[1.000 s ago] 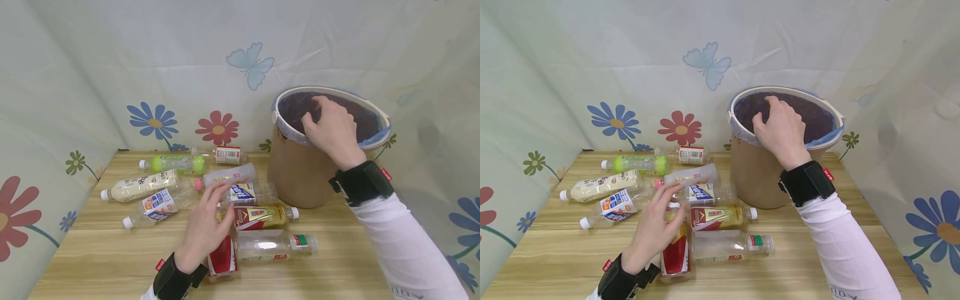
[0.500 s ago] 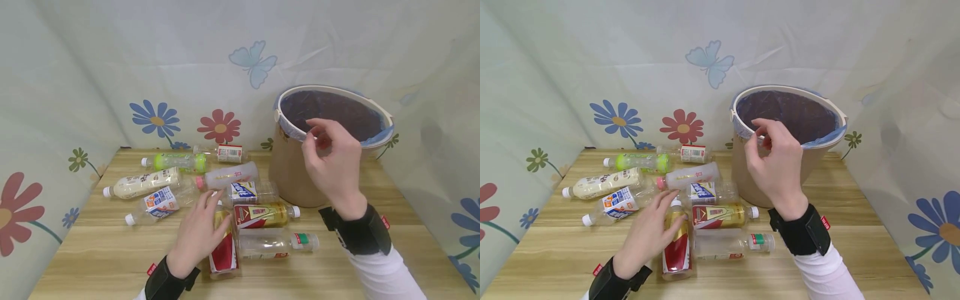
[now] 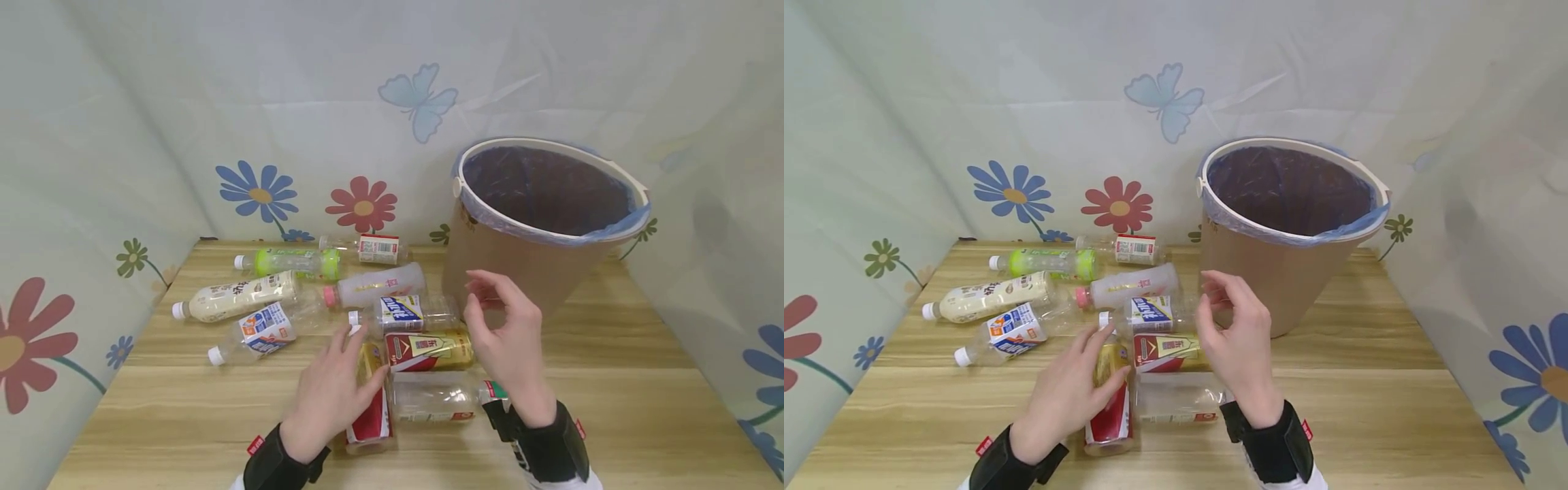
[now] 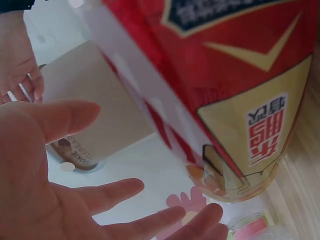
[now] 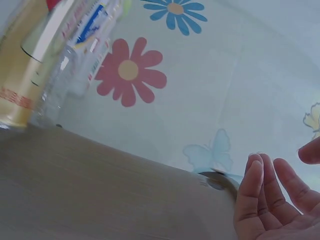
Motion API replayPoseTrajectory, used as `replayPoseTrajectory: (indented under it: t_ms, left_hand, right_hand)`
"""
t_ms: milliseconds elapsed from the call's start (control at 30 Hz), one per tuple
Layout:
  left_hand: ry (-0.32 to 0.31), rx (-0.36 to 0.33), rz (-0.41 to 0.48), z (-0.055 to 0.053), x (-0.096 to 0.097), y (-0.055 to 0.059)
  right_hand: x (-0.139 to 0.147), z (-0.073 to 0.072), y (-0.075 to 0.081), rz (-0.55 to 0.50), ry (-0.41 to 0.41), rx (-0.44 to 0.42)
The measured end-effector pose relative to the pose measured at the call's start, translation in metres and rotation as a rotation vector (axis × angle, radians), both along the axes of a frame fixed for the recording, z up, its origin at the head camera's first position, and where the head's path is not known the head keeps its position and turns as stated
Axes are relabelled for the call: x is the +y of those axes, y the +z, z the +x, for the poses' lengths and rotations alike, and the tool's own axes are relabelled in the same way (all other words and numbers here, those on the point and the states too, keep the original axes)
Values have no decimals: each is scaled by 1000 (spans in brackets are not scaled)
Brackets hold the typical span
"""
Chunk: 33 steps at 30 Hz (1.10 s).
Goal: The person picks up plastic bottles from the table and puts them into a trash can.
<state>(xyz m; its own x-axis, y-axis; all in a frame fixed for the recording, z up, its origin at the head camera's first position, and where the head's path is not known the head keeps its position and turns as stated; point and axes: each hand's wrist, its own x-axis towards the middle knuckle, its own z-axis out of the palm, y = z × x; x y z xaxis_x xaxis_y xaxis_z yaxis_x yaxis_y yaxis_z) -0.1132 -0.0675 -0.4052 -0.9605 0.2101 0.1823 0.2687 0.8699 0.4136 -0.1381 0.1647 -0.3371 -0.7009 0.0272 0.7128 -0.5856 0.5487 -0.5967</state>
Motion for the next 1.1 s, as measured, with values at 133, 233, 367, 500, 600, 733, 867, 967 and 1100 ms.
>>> replayPoseTrajectory:
  t_ms: [133, 233, 367, 500, 600, 733, 867, 967, 1100]
  left_hand:
    - [-6, -7, -11, 1, 1, -3]
    - [-6, -2, -26, 1, 1, -5]
    - [-10, -10, -37, 1, 1, -7]
    - [-17, -47, -50, 1, 0, -9]
    - [-22, -81, -62, 1, -1, -10]
    - [-27, -120, -68, 1, -3, -11]
    - [-42, -155, -64, 1, -7, -10]
    - [-54, -158, -72, 1, -12, -10]
    - [-79, -148, -87, 1, -22, -7]
  right_hand:
    - [-3, 3, -13, 2, 3, -34]
    - [-5, 4, -19, 17, 24, -58]
    - [-7, 3, -22, 23, 55, -79]
    - [-8, 3, -22, 16, 64, -73]
    - [-9, 2, -22, 12, 73, -78]
    - [-12, 2, -22, 10, 77, -77]
    - [-15, 3, -17, 14, 80, -74]
    - [-18, 5, -13, 15, 91, -81]
    - [-16, 3, -16, 9, 101, -91]
